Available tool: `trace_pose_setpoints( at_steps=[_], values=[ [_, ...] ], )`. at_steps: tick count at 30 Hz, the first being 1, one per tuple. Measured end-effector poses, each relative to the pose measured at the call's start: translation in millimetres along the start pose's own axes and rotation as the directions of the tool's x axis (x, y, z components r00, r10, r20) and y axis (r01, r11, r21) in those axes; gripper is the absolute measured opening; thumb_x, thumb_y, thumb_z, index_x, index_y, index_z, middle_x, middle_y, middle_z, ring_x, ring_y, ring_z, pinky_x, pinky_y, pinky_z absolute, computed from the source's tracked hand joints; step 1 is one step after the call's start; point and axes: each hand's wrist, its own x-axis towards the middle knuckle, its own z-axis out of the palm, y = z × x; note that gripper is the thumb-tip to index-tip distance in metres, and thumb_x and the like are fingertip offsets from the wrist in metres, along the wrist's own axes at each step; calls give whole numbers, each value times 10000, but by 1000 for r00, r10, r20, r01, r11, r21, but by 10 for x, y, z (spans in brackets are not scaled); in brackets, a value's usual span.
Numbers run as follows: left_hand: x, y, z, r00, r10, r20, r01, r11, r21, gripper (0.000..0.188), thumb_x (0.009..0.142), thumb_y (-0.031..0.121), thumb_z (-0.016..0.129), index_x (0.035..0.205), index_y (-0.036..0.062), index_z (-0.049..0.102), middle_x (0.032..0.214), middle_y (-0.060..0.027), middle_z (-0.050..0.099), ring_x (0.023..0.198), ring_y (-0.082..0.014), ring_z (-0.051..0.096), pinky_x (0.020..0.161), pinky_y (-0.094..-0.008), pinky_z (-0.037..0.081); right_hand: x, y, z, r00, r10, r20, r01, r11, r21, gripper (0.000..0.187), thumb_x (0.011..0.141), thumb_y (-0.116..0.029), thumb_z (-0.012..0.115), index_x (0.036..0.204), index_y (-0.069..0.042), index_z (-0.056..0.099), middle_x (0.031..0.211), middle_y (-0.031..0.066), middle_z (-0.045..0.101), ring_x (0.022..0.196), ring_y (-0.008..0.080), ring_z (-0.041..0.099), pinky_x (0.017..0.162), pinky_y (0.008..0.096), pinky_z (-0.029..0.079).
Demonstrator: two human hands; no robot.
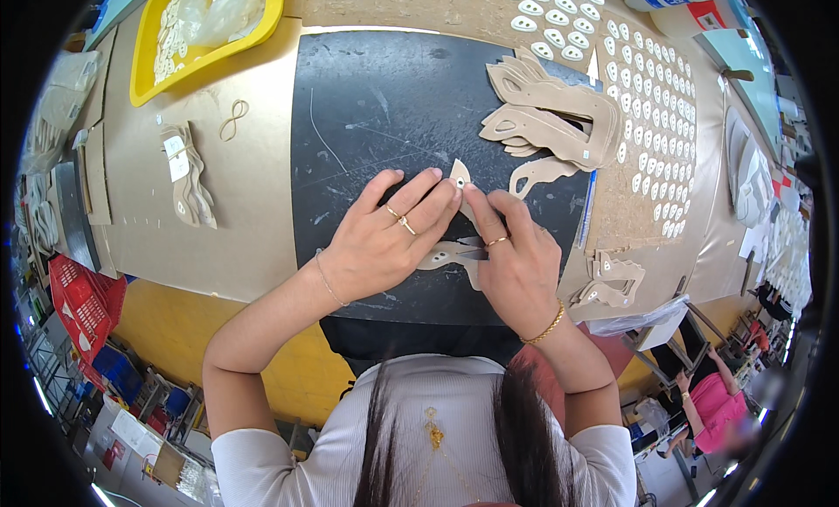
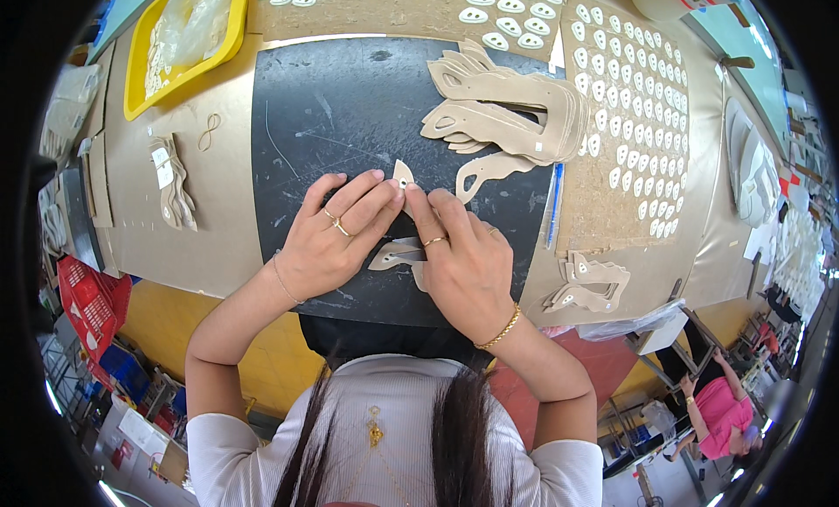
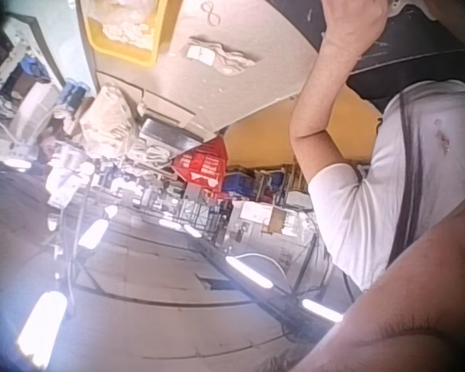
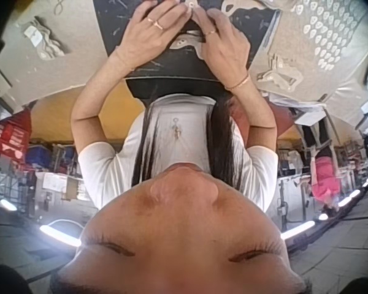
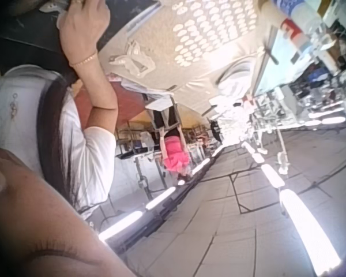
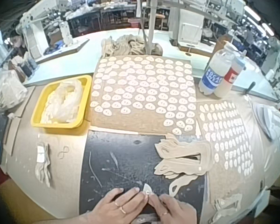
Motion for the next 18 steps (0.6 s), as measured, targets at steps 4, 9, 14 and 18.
trace_pose_setpoints(
  at_steps=[4, 9, 14, 18],
  values=[
    [5, -27, 0, 1000, 29, -9, -29, 999, 26, 366, 855, 145, 653, 1189, 8, 711, 1287, -84, 615, 1258, -246, 563, 1018, -425, 458, 39, 18, -1, 1000, 5, 14, -5, 1000, -6, 583, 772, -26, 654, 1352, -81, 630, 1098, 42, 586, 705, 175, 635, 610, 317, 519],
    [-6, -21, -2, 1000, 25, -8, -25, 1000, 5, 356, 862, 150, 651, 1186, 16, 708, 1305, -95, 618, 1266, -254, 572, 1036, -425, 460, 56, 37, -5, 999, -40, 22, 41, 998, -47, 548, 811, -44, 646, 1356, -87, 627, 1094, 38, 587, 679, 162, 638, 582, 312, 515],
    [-36, -53, -13, 999, 42, -15, -42, 999, -31, 342, 875, 163, 644, 1196, 53, 687, 1340, -107, 613, 1271, -272, 576, 1050, -435, 457, 61, 98, 7, 999, -53, 13, 53, 997, -49, 560, 793, -28, 663, 1344, -122, 640, 1107, 21, 605, 646, 161, 635, 569, 300, 522],
    [-40, -78, 35, 998, 21, -54, -25, 996, -81, 322, 882, 173, 639, 1187, 74, 657, 1377, -108, 596, 1274, -281, 569, 1047, -442, 456, 71, 139, 11, 999, -4, -47, 9, 995, 95, 592, 748, 13, 678, 1319, -142, 657, 1109, 16, 618, 646, 178, 642, 577, 296, 532]
  ],
)
